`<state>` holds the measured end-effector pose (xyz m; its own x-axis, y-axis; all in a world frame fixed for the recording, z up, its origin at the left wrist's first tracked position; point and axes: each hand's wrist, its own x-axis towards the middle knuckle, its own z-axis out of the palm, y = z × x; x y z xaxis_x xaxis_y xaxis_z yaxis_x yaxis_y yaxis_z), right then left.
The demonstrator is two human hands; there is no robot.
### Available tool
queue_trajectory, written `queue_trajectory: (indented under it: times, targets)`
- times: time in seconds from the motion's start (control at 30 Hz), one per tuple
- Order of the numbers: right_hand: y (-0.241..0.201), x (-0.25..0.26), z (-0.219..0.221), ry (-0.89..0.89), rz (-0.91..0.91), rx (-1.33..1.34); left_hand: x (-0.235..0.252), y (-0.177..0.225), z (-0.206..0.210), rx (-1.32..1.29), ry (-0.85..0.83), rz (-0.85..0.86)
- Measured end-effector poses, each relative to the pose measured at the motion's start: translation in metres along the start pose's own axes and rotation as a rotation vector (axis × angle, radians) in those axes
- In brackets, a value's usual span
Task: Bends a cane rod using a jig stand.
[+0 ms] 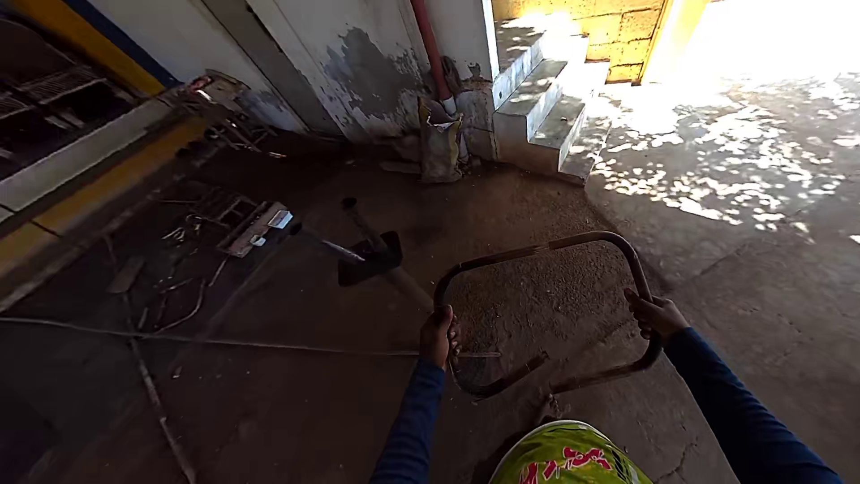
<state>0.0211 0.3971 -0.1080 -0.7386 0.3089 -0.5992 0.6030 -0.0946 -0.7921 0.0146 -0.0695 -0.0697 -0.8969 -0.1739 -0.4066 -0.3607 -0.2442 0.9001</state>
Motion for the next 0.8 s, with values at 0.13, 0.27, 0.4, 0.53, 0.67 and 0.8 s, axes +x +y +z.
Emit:
queue_trajectory:
  times: [0.13, 0.27, 0.4, 0.53, 0.67, 0.8]
  targets:
    - [-0.005, -0.016, 0.027, -0.131, -0.037, -0.078, -0.050, -0.006, -0.043, -0.025, 0.098, 0.022]
    - [-0.006, -0.035, 0.044, -0.235, -0.081, -0.118, -0.093, -0.019, -0.071, -0.068, 0.188, 0.048]
    - [-0.001, -0.054, 0.051, -0.278, -0.123, -0.117, -0.127, -0.032, -0.088, -0.112, 0.273, 0.030]
    - [0.006, -0.069, 0.050, -0.294, -0.168, -0.140, -0.146, -0.041, -0.095, -0.166, 0.288, 0.022]
    - [0.008, -0.068, 0.048, -0.282, -0.198, -0.170, -0.150, -0.045, -0.091, -0.166, 0.298, 0.021]
    - [-0.012, -0.048, 0.048, -0.295, -0.295, -0.088, -0.156, 0.001, -0.075, -0.039, 0.236, 0.172]
